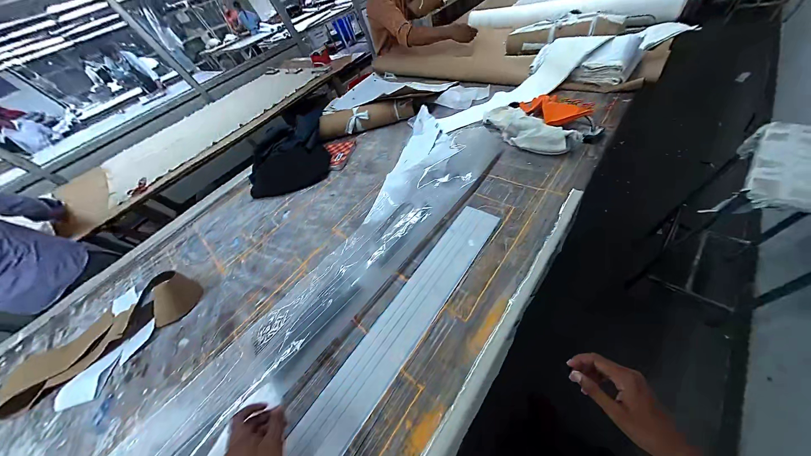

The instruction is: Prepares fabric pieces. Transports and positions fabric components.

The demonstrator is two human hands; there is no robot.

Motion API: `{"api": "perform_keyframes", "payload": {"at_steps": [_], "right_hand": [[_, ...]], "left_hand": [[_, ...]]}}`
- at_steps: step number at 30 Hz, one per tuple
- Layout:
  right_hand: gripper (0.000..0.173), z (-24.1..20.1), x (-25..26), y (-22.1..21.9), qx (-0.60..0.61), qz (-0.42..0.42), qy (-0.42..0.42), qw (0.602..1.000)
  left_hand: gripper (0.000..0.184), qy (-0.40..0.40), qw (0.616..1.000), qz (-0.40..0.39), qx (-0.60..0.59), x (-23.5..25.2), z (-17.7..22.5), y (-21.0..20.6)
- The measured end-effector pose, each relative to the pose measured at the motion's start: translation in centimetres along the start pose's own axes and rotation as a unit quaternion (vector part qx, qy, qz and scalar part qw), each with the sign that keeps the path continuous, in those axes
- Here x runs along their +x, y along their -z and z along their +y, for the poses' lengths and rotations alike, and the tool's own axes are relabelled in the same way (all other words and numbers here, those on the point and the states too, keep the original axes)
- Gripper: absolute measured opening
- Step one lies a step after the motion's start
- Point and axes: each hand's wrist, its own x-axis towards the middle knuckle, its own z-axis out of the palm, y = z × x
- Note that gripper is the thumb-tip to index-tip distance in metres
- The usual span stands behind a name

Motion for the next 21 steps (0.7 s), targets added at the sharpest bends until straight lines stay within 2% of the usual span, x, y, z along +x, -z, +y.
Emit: {"api": "perform_keyframes", "payload": {"at_steps": [2, 5, 10, 15, 21], "right_hand": [[0.035, 0.7, 2.0, 1.7, -0.001, 0.006, 0.001, 1.0], [0.033, 1.3, 4.3, 3.4, 0.022, 0.023, 0.011, 0.999], [0.032, 1.5, 9.2, 4.4, 0.055, -0.013, 0.053, 0.997], [0.03, 0.5, 15.6, 3.9, 0.042, -0.035, 0.127, 0.99], [0.029, 0.2, 20.9, 4.6, 0.034, -0.061, 0.132, 0.989]], "left_hand": [[0.045, -0.048, 0.999, -0.012, -0.008, 2.2, 5.7, -6.9], [0.038, -0.1, 0.994, -0.05, -0.011, 3.9, 13.9, -15.2], [0.034, -0.123, 0.985, -0.118, -0.033, 5.3, 24.8, -23.9], [0.032, -0.129, 0.979, -0.136, -0.075, 6.6, 31.3, -29.9], [0.032, -0.125, 0.975, -0.147, -0.107, 7.5, 34.4, -36.5]]}}
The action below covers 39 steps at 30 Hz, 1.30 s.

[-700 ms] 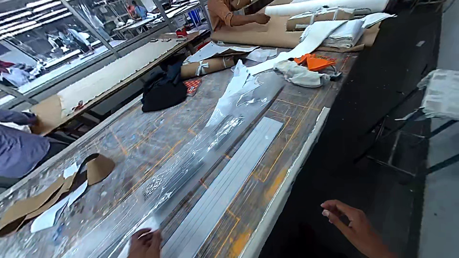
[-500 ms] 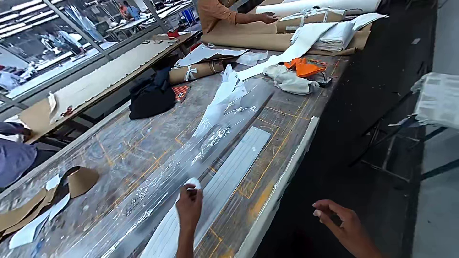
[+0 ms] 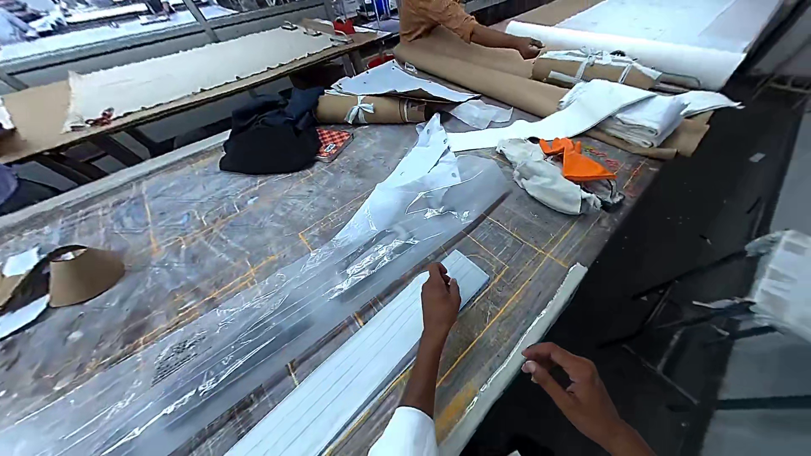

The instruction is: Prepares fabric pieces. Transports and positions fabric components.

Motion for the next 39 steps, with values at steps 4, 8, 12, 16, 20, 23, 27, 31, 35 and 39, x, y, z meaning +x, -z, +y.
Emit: {"api": "perform_keyframes", "payload": {"at_steps": [4, 8, 12, 16, 20, 23, 27, 31, 35, 39], "right_hand": [[0.029, 2.5, 1.8, 2.2, -0.016, -0.002, -0.007, 1.0], [0.028, 5.6, 3.9, 3.6, 0.012, -0.02, -0.035, 0.999], [0.03, 9.7, 7.2, 3.8, 0.034, -0.086, -0.059, 0.994], [0.033, 12.3, 12.8, 2.5, 0.052, -0.156, -0.08, 0.983], [0.036, 12.8, 18.4, 0.4, -0.082, -0.166, -0.08, 0.98], [0.049, 11.8, 21.1, -1.6, -0.184, -0.174, -0.054, 0.966], [0.036, 11.3, 21.9, -3.2, -0.242, -0.192, -0.04, 0.95], [0.022, 11.2, 21.0, -3.7, -0.239, -0.201, -0.034, 0.949], [0.026, 10.8, 20.7, -3.7, -0.214, -0.165, -0.047, 0.962], [0.056, 10.7, 20.3, -3.9, -0.173, -0.1, 0.019, 0.98]], "left_hand": [[0.028, -0.027, 0.999, 0.02, 0.01, 2.4, 0.0, -4.2], [0.026, 0.013, 1.0, 0.007, 0.006, 3.5, 0.4, -7.4], [0.028, 0.059, 0.998, -0.01, 0.016, 3.6, -0.1, -9.8], [0.027, 0.083, 0.995, 0.057, 0.014, 2.7, -0.9, -8.4], [0.029, 0.129, 0.979, 0.115, 0.105, 4.2, -0.2, -5.4], [0.045, 0.163, 0.959, 0.081, 0.22, 6.8, 0.4, -4.0], [0.032, 0.212, 0.945, 0.064, 0.241, 8.5, 1.0, -3.9], [0.017, 0.112, 0.965, 0.138, 0.193, 7.7, 0.6, -4.8], [0.02, 0.068, 0.945, 0.194, 0.254, 5.6, -0.5, -4.7], [0.02, 0.119, 0.91, 0.259, 0.301, -1.7, -2.9, 1.4]]}}
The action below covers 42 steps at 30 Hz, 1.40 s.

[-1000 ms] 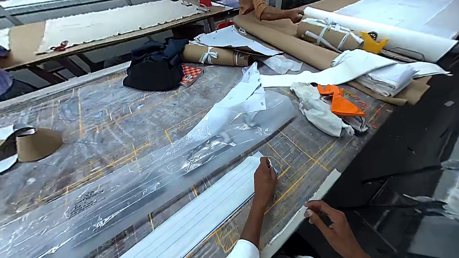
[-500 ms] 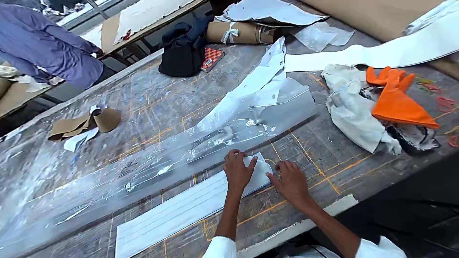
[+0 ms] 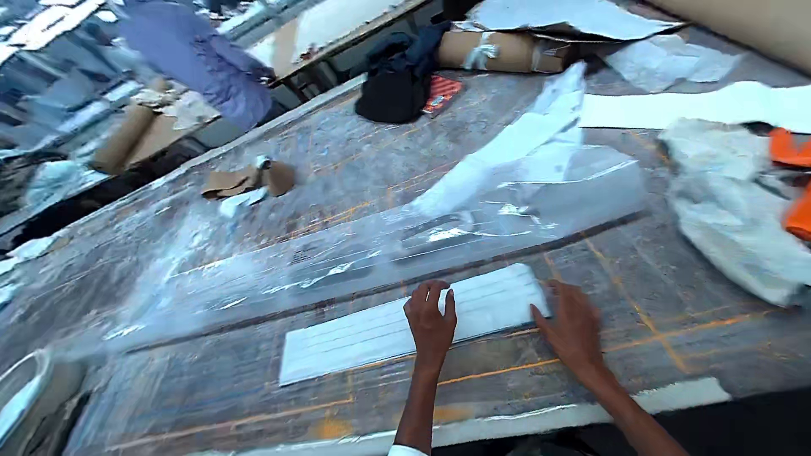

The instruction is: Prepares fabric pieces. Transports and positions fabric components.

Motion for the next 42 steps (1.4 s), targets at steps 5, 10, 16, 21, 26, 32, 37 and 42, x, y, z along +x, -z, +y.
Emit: {"api": "perform_keyframes", "payload": {"at_steps": [5, 10, 16, 21, 26, 32, 37, 42], "right_hand": [[0.059, 0.6, -0.8, -2.6, -0.076, -0.026, 0.144, 0.986], [0.065, -0.2, -1.9, -2.4, -0.075, 0.031, 0.147, 0.986], [0.06, -1.5, -4.2, -0.6, 0.014, 0.034, 0.125, 0.991], [0.05, -2.0, -7.0, 1.2, 0.102, 0.049, 0.033, 0.993], [0.037, -0.6, -6.4, 2.3, 0.226, 0.01, -0.047, 0.973], [0.03, 1.2, -5.2, 3.9, 0.279, 0.013, -0.066, 0.958], [0.031, 3.6, -5.0, 5.2, 0.282, 0.021, -0.061, 0.957], [0.032, 5.7, -4.1, 5.5, 0.277, 0.001, -0.052, 0.96]], "left_hand": [[0.031, 0.254, 0.964, 0.04, 0.066, -4.9, -18.0, 12.6], [0.075, 0.479, 0.871, 0.026, 0.103, -7.8, -29.6, 18.8], [0.03, 0.392, 0.919, 0.041, 0.019, -8.6, -31.9, 18.6], [0.023, 0.266, 0.957, 0.08, -0.079, -4.6, -20.7, 17.7], [0.019, 0.09, 0.974, -0.019, -0.207, -0.8, -5.7, 10.4], [0.022, -0.005, 0.964, -0.174, -0.2, 0.9, 7.9, 0.4], [0.02, -0.037, 0.968, -0.217, -0.121, 0.3, 12.7, -5.0], [0.024, -0.026, 0.984, -0.135, -0.112, -2.3, 8.1, -4.1]]}}
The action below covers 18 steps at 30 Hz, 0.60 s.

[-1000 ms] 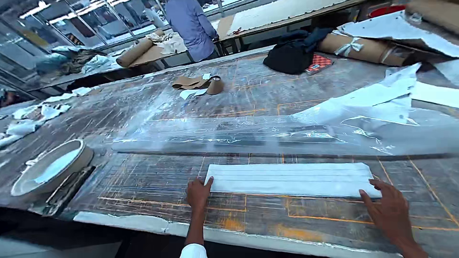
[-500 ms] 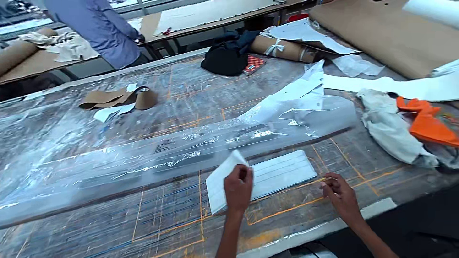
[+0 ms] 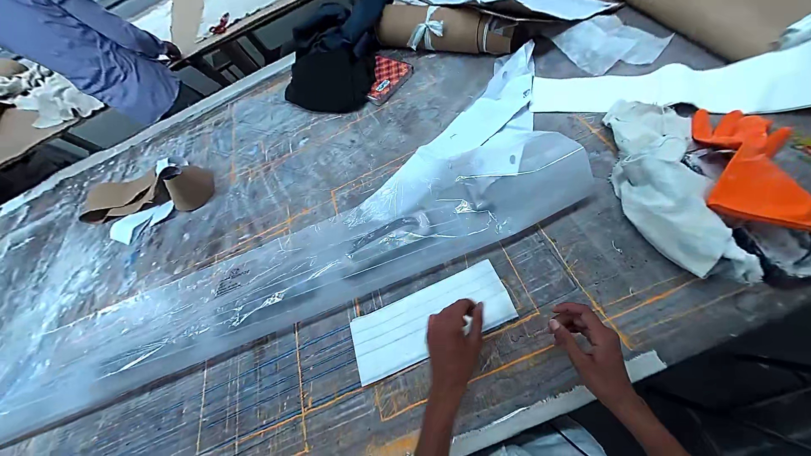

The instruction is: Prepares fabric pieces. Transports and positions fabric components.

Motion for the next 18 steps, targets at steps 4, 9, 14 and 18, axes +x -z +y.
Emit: {"api": "perform_keyframes", "payload": {"at_steps": [4, 9, 14, 18], "right_hand": [[0.03, 0.3, 0.4, -0.8, 0.032, -0.065, -0.012, 0.997], [0.024, -1.0, -1.4, -3.8, 0.154, -0.26, -0.094, 0.949], [0.017, -3.4, -4.0, -7.1, 0.158, -0.357, -0.268, 0.88], [0.046, -4.8, -5.1, -10.0, 0.336, -0.317, -0.369, 0.807]], "left_hand": [[0.031, 0.191, 0.968, 0.137, 0.082, -4.2, -7.1, 7.2], [0.065, 0.434, 0.893, 0.09, 0.074, -6.0, -11.4, 10.8], [0.02, 0.41, 0.898, 0.141, -0.076, -5.8, -9.9, 8.9], [0.01, 0.339, 0.814, 0.281, -0.378, -10.2, -4.7, 10.5]]}}
